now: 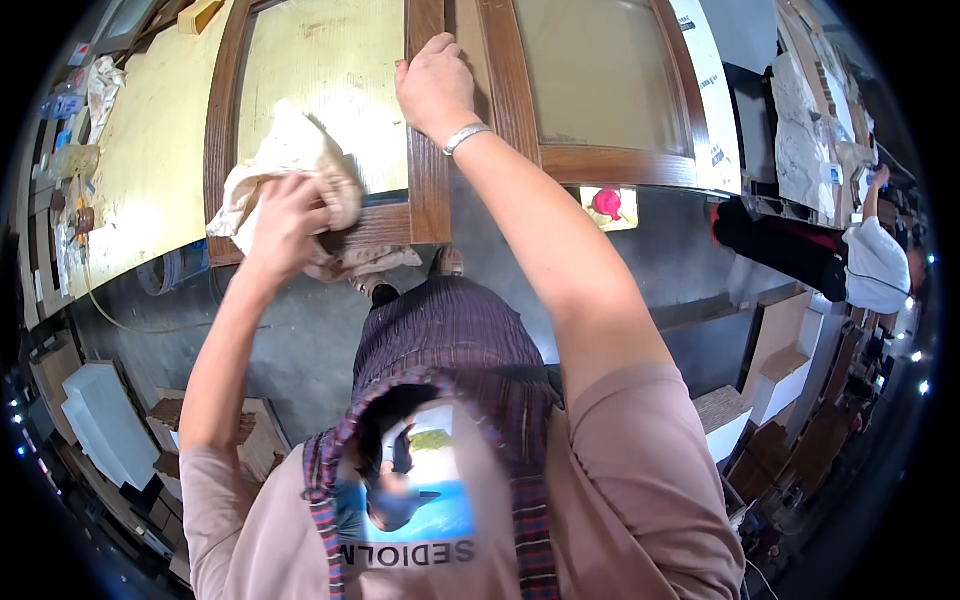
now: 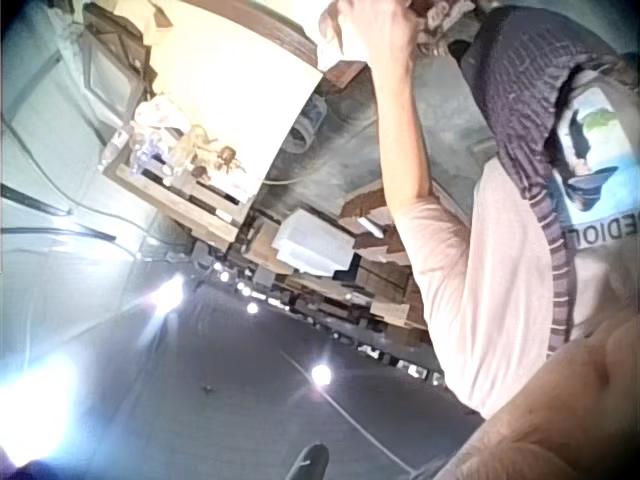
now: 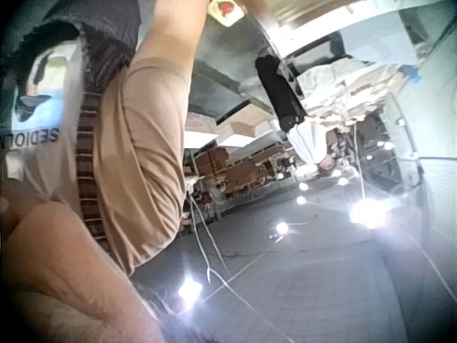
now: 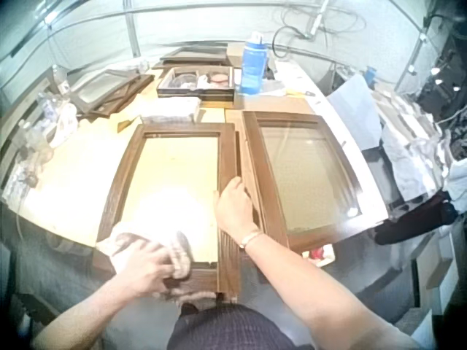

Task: The person cleans wood frames by wiping the edges and glass with a cloth, applying liquid from a bottle to the cloth, and using a small block to scrape or press the edges.

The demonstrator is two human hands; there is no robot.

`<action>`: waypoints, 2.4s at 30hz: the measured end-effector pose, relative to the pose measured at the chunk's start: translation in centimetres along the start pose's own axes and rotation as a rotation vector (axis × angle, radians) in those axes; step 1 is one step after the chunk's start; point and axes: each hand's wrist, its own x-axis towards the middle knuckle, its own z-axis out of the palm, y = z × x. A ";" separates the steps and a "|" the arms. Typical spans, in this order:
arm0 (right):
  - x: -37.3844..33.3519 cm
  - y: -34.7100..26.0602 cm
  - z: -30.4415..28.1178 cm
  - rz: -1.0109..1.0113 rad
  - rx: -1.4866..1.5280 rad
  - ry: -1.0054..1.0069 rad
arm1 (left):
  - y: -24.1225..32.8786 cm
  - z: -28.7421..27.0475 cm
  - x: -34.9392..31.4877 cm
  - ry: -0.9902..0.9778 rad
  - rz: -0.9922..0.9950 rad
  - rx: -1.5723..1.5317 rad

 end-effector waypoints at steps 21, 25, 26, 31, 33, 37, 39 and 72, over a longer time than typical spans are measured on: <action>0.0 0.5 -0.9 -0.011 0.040 -0.034 | -4.5 -2.6 -4.7 0.356 -0.566 -0.523; 0.0 -0.3 -0.4 -0.029 0.037 -0.075 | 6.6 1.7 2.4 0.282 -0.048 -0.200; 0.0 0.2 -0.8 -0.029 0.028 -0.061 | 5.9 1.7 2.1 0.262 -0.043 -0.184; 0.1 0.3 -1.4 -0.012 0.022 -0.072 | -4.1 -1.4 -8.1 0.296 -0.416 -0.006; -0.1 0.1 -1.5 0.014 0.032 -0.094 | -5.2 -2.9 -9.1 0.383 -0.663 -0.206; 0.1 -0.2 -1.0 -0.012 0.038 -0.118 | 2.6 1.1 -1.2 0.411 -0.254 -0.333; 0.3 0.0 -1.0 -0.020 0.028 -0.111 | 5.5 1.4 -0.8 0.286 -0.168 -0.212; 0.3 0.1 -1.4 -0.024 0.015 -0.099 | 7.4 8.2 -8.1 0.471 -0.418 0.019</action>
